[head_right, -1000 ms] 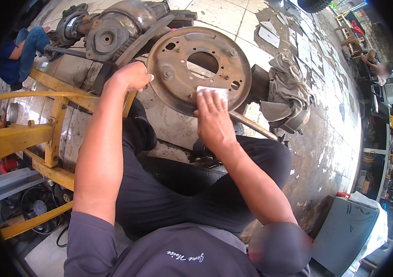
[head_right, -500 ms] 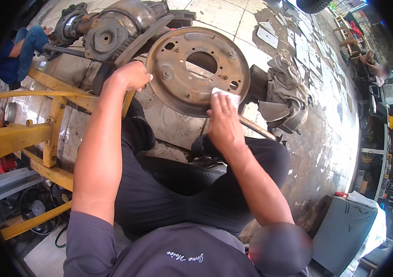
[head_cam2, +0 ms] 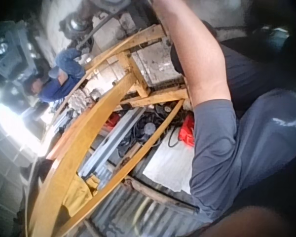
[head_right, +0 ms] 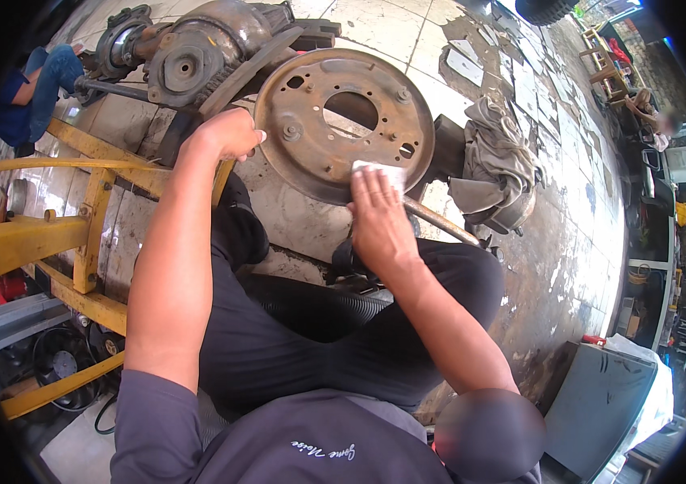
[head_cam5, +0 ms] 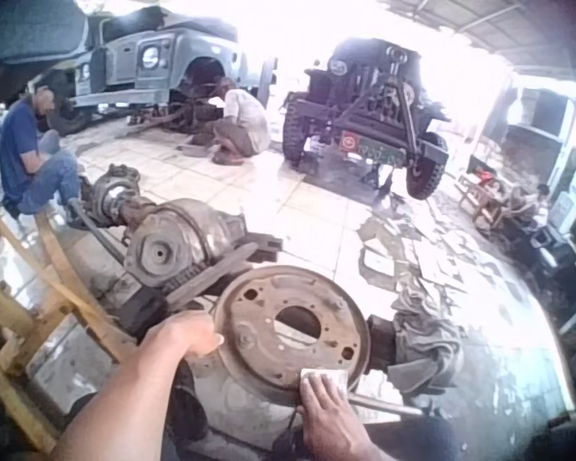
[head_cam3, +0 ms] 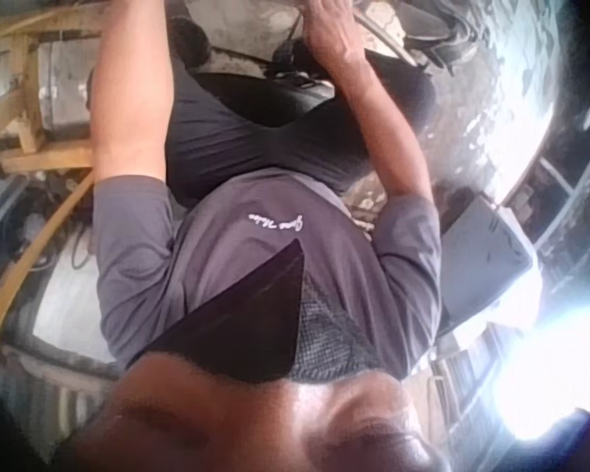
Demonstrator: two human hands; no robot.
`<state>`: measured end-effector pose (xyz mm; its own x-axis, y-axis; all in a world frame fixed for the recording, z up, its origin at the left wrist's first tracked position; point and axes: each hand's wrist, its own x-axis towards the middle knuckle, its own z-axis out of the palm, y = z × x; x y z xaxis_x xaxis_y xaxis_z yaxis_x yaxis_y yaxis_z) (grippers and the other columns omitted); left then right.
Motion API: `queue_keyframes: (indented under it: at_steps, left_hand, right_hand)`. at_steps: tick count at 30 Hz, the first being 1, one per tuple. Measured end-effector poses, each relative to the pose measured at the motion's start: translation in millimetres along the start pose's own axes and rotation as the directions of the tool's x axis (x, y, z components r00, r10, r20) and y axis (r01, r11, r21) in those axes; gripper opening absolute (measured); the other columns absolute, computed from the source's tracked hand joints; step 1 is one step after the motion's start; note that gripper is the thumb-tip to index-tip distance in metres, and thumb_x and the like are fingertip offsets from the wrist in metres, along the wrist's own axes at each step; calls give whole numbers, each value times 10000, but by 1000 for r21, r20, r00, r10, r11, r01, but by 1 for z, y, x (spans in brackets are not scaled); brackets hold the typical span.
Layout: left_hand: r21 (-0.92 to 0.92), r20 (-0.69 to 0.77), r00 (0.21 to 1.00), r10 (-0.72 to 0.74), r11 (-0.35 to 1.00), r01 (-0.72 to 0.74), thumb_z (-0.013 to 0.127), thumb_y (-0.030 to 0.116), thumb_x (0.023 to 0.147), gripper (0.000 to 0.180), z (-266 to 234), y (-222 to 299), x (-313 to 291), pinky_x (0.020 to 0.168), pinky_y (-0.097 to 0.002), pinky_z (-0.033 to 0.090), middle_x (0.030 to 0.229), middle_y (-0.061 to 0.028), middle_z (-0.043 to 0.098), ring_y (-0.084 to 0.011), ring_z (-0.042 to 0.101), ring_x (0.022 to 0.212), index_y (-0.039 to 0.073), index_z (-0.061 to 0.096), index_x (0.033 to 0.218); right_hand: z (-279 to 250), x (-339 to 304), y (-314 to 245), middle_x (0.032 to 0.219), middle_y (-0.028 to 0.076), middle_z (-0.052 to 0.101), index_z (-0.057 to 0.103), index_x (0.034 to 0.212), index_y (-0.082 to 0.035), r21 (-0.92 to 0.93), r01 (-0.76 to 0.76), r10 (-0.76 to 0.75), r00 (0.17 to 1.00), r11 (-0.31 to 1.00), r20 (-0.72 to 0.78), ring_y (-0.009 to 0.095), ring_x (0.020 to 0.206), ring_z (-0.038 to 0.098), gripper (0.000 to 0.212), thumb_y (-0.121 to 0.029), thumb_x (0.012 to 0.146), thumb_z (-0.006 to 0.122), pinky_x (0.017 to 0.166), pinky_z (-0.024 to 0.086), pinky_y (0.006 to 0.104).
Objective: The person scrubs a circular metal brake drum with a sanding block and wipes it with a cloth. The person repeatedly scrubs and wipes the surface to remove rust and debris.
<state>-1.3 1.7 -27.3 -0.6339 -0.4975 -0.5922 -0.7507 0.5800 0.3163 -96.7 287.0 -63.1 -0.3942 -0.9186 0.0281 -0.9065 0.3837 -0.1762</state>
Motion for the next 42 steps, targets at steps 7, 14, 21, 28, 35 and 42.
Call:
queue_keyframes:
  at_steps: [7, 14, 21, 28, 35, 42]
  left_hand:
    - [-36, 13, 999, -35, 999, 35, 569, 311, 971, 402, -1, 2, -1, 754, -404, 508, 776, -133, 707, -252, 663, 719, -34, 712, 822]
    - [-19, 28, 999, -16, 1000, 17, 558, 311, 977, 397, 0, 1, 1, 753, -402, 505, 781, -142, 709, -245, 662, 722, -41, 709, 874]
    - [-29, 21, 1000, -16, 999, 17, 565, 319, 972, 401, -1, -2, 2, 752, -395, 505, 781, -141, 713, -243, 663, 724, -36, 714, 859]
    - [-55, 25, 999, -40, 998, 41, 573, 321, 965, 397, -3, 2, -5, 764, -395, 505, 794, -151, 719, -248, 666, 739, -35, 717, 866]
    - [-15, 18, 1000, -11, 1000, 12, 559, 325, 964, 409, 1, -2, 6, 782, -399, 510, 765, -147, 707, -258, 674, 754, -33, 699, 826]
    - [-48, 6, 1000, -5, 999, 5, 570, 313, 960, 399, -2, -2, -2, 771, -398, 509, 750, -141, 698, -258, 662, 734, -43, 692, 825]
  right_hand:
    - [0, 2, 2, 1465, 253, 434, 438, 1396, 54, 29, 10, -9, 999, 1000, -42, 404, 1395, 379, 464, -159, 987, 491, 1147, 314, 491]
    - [6, 2, 5, 1466, 251, 435, 444, 1393, 56, 0, -4, 4, 998, 1000, -55, 401, 1396, 376, 455, -164, 996, 476, 1146, 315, 488]
    - [4, 6, -1, 1457, 256, 444, 456, 1383, 58, 27, 0, 1, 999, 1000, -38, 411, 1391, 377, 441, -183, 1013, 447, 1148, 316, 489]
    - [-18, 19, 26, 1294, 321, 550, 527, 1246, 88, 139, -121, 150, 963, 983, -223, 443, 1245, 519, 327, -72, 963, 499, 1072, 410, 474]
    - [-8, 6, 18, 1338, 292, 532, 484, 1328, 67, 151, -83, 101, 988, 985, -117, 415, 1297, 483, 406, -126, 972, 515, 1088, 384, 469]
    - [-7, 1, 11, 1474, 230, 428, 407, 1417, 57, -69, -53, 52, 999, 996, -13, 398, 1385, 390, 489, -146, 976, 472, 1127, 343, 485]
